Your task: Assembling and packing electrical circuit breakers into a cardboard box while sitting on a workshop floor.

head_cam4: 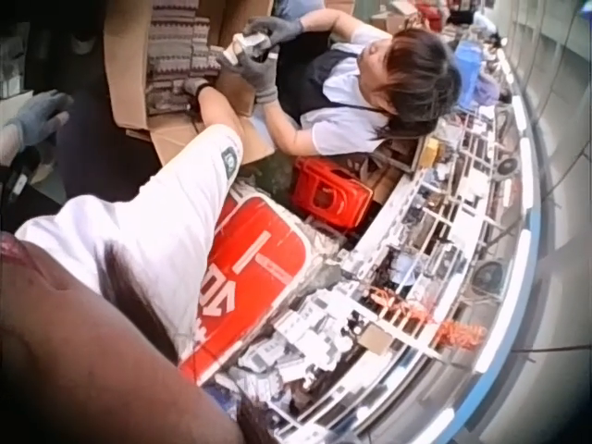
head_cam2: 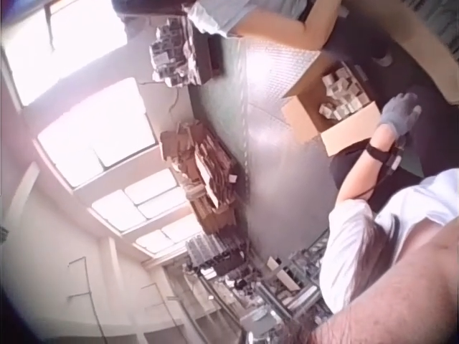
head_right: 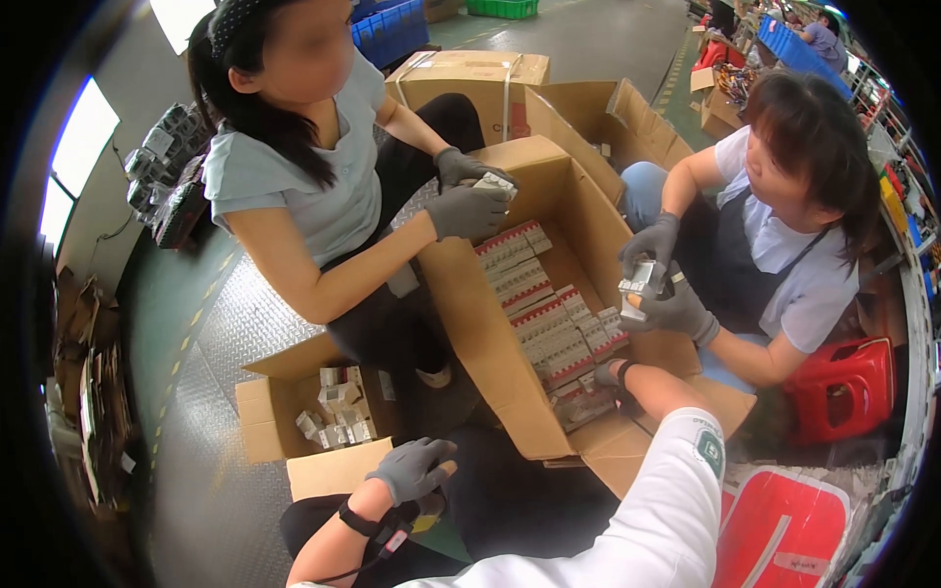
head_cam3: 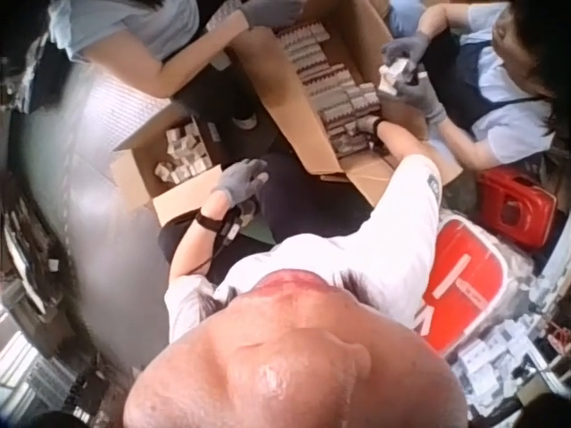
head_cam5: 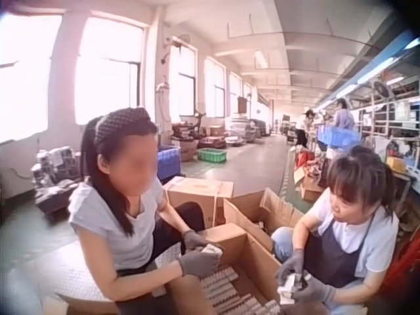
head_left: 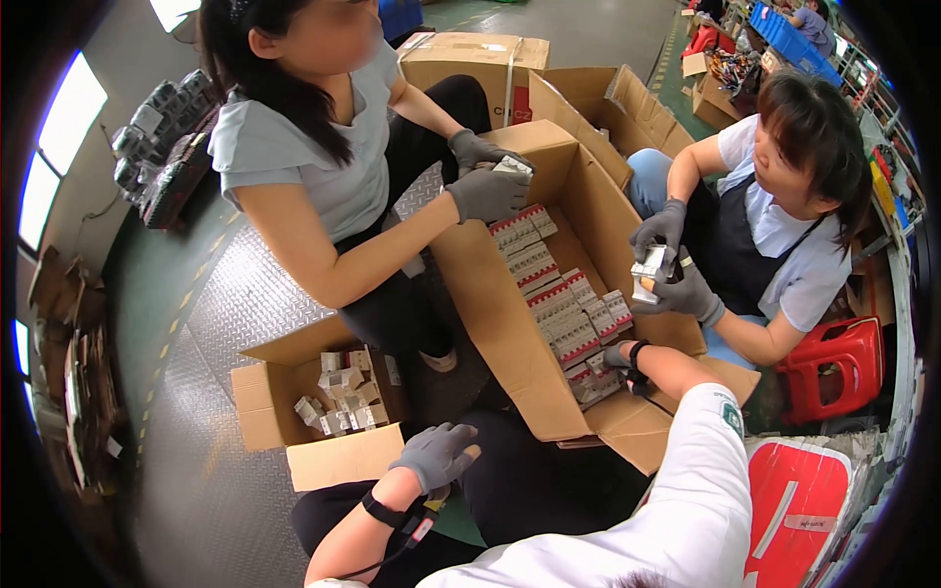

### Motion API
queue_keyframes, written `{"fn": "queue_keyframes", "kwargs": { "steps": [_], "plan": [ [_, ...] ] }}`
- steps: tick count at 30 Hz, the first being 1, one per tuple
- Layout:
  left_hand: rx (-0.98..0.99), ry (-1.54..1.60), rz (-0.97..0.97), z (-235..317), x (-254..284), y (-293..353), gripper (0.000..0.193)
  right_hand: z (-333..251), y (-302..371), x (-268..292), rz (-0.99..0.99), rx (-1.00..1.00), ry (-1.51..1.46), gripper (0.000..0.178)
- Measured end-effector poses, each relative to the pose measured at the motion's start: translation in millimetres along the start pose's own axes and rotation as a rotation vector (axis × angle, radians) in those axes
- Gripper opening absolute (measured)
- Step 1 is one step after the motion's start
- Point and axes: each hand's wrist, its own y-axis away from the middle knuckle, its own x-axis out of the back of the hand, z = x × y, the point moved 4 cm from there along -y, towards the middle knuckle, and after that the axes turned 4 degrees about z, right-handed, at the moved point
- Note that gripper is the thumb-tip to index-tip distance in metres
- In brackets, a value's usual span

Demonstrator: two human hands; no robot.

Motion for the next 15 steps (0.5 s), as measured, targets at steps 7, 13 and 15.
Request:
{"fn": "queue_keyframes", "kwargs": {
  "steps": [7, 13, 15],
  "plan": [
    [0.014, -0.015, -0.008, -8, -5, -5, 0.046, -17, 15, -14, 0.050, -0.042, 0.419, 0.046],
    [0.057, -0.036, -0.032, -18, -9, -8, 0.047, -51, 31, -16, 0.020, -0.120, 0.520, 0.048],
    [0.057, -0.044, -0.035, -21, -9, -8, 0.048, -63, 41, -17, -0.009, -0.089, 0.589, 0.042]
  ]
}}
